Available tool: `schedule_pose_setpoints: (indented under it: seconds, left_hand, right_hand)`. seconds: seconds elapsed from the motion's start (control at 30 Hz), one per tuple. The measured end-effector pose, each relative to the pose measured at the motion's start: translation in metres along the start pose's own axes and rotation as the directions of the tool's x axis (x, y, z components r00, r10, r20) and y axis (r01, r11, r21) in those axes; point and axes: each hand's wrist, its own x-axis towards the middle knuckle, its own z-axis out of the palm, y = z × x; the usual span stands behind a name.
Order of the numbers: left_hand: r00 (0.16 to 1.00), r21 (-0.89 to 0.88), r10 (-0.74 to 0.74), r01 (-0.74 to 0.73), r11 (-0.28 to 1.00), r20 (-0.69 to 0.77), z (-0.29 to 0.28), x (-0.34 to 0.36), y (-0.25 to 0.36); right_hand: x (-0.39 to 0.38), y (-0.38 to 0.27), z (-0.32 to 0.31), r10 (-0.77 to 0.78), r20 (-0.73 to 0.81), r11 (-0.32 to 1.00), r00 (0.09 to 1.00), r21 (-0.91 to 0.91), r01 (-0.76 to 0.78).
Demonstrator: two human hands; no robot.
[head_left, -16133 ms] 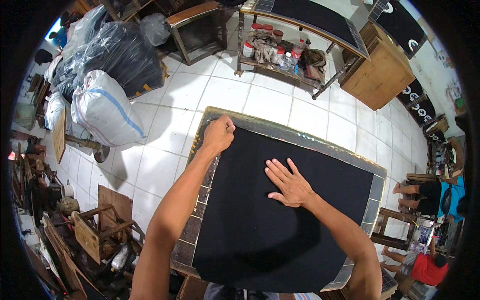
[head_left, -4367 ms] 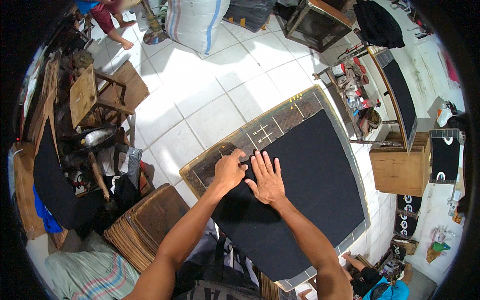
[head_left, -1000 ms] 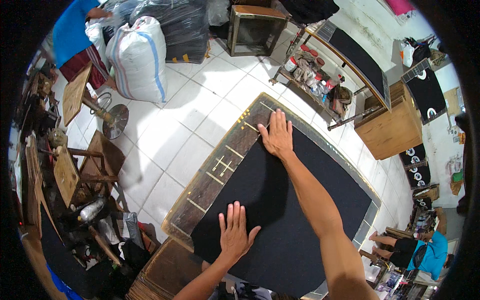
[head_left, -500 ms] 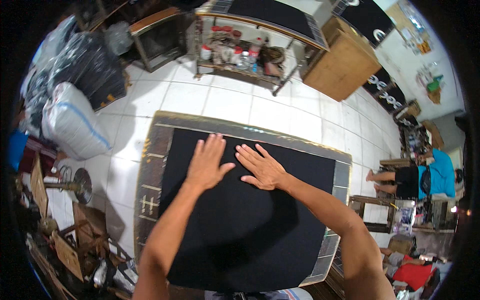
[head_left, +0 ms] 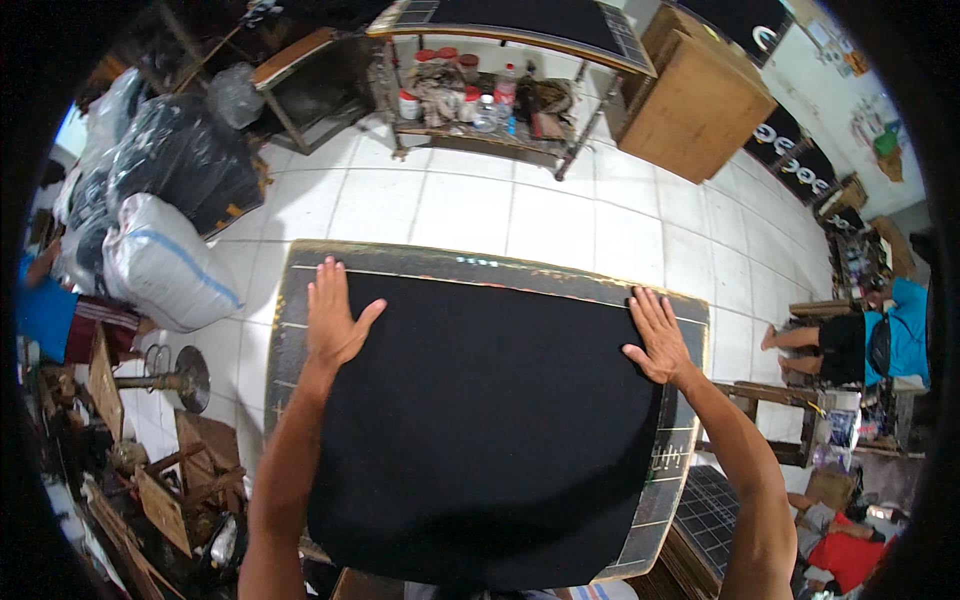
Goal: The person lays a piece of black fabric on a gridded cutting board, smooths it flat, and uses a rotary cutter to trim the edges. They repeat this process with a second piece of fabric, aligning it with the grid before cutting.
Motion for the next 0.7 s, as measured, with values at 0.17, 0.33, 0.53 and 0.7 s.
schedule_pose_setpoints:
  seconds: [0.17,0.33,0.53,0.7]
  left_hand:
    - [0.958,0.089,-0.279,0.284,0.955,-0.057,0.006,-0.007,0.037]
    - [0.948,-0.195,-0.302,0.279,0.94,-0.099,-0.005,-0.144,0.09]
    - [0.818,-0.125,-0.568,0.575,0.809,0.089,-0.032,-0.351,0.079]
    - [0.732,-0.108,-0.681,0.679,0.726,0.023,-0.032,-0.407,0.046]
  right_hand:
    - [-0.003,-0.061,-0.009,0.183,-0.101,0.98,0.978,-0.056,-0.189]
    - [0.03,-0.226,-0.006,-0.389,0.233,0.92,0.891,0.053,0.388]
    - [0.221,-0.357,-0.001,-0.68,0.018,0.733,0.733,-0.022,0.68]
    - [0.302,-0.367,0.003,-0.569,0.046,0.815,0.821,-0.101,0.571]
